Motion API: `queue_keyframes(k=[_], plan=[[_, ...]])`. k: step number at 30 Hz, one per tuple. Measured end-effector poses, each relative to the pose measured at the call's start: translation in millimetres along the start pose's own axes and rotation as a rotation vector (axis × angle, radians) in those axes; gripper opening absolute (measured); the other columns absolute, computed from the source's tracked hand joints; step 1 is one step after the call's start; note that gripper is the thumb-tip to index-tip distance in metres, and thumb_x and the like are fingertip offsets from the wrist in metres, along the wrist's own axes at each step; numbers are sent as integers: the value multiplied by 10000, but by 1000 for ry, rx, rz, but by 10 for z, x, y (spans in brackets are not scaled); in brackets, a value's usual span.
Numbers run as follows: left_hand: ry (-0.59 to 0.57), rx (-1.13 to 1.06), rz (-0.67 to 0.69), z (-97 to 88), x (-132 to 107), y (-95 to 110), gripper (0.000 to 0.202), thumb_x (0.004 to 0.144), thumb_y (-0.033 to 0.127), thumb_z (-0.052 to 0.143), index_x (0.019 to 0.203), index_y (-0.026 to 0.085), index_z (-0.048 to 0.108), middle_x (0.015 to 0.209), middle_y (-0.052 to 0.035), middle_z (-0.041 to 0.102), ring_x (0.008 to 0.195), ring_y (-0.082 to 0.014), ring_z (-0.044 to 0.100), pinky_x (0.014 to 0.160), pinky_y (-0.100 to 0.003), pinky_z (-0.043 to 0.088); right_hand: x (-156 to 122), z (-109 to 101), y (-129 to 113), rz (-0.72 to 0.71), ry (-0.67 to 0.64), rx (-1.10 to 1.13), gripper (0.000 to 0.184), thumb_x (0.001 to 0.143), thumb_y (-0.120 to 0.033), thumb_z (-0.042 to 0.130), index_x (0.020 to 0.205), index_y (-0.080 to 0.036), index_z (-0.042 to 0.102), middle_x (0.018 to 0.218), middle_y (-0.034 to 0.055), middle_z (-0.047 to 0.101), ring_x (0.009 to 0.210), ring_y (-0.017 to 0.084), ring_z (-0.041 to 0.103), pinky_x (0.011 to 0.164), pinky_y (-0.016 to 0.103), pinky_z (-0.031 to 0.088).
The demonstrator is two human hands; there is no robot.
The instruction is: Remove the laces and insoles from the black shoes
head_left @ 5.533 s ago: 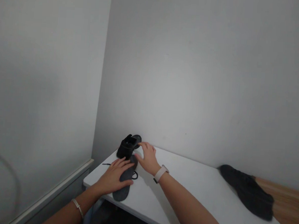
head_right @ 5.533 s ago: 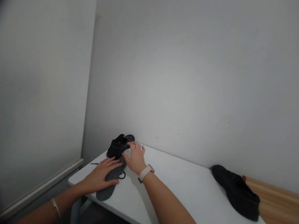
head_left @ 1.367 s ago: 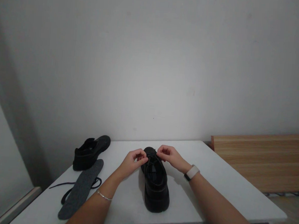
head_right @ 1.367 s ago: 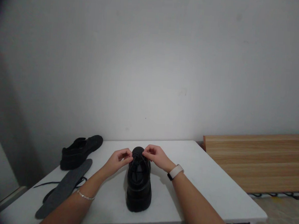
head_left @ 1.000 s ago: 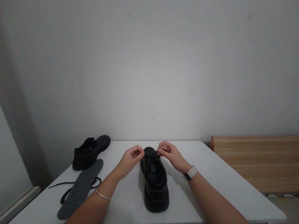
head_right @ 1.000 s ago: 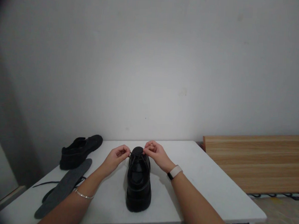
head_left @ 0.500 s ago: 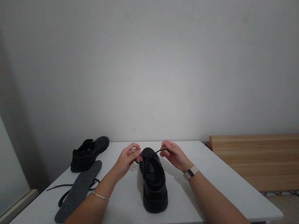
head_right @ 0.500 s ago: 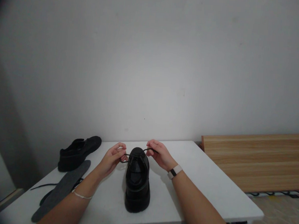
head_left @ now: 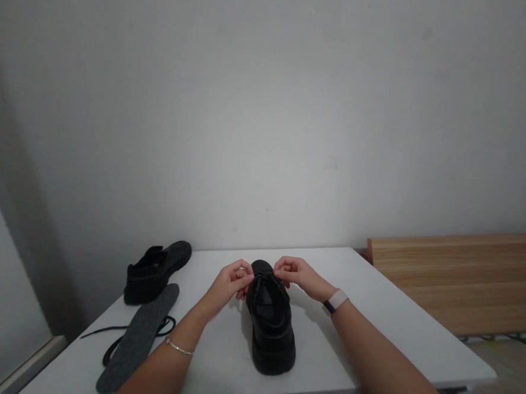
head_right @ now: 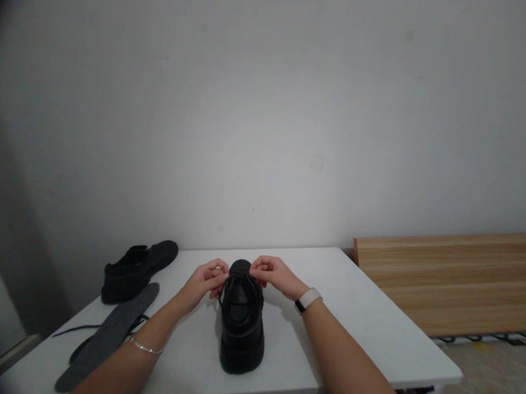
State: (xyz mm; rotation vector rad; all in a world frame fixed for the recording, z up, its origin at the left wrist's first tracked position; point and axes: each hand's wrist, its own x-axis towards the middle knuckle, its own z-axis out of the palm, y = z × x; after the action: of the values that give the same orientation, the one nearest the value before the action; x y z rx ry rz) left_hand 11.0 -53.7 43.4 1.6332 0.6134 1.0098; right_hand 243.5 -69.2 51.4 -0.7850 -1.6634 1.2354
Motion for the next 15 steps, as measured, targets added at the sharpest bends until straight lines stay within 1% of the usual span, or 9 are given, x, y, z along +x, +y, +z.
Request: queue_keyframes(k=[5, 9, 12, 15], plan=[[19, 44, -1, -10, 11, -43, 356, 744, 437, 739, 842, 167, 528, 545, 64, 547, 391, -64, 458, 395, -171, 358, 8, -24, 26, -1, -4, -54, 352, 730, -453, 754, 813, -138, 619, 604, -25, 581, 532, 93, 483, 529, 239, 346], [21, 91, -1, -15, 13, -70, 334, 772, 444, 704, 810, 146, 557, 546, 37, 557, 408, -79, 477, 400, -182, 356, 11, -9, 42, -34, 22, -78, 338, 746, -448, 741, 789, -140, 609, 621, -28, 562, 559, 99, 480, 556, 253, 359], [41, 123, 30, -18, 19, -71, 296, 778, 410, 701, 794, 141, 578, 576, 28, 550, 478, -98, 501, 446, -202, 399, 21, 16, 50, -72, 71, -83, 326, 759, -444, 730, 779, -148, 594, 660, -27, 554, 591, 103, 480, 577, 260, 362], [99, 144, 91, -23, 28, -51, 239, 771, 355, 709, 772, 149, 590, 657, 21, 543, 584, -113, 511, 506, -210, 422, 41, 38, 56, -98, 108, -65, 328, 758, -448, 729, 774, -152, 588, 679, -23, 560, 613, 108, 481, 593, 264, 353]])
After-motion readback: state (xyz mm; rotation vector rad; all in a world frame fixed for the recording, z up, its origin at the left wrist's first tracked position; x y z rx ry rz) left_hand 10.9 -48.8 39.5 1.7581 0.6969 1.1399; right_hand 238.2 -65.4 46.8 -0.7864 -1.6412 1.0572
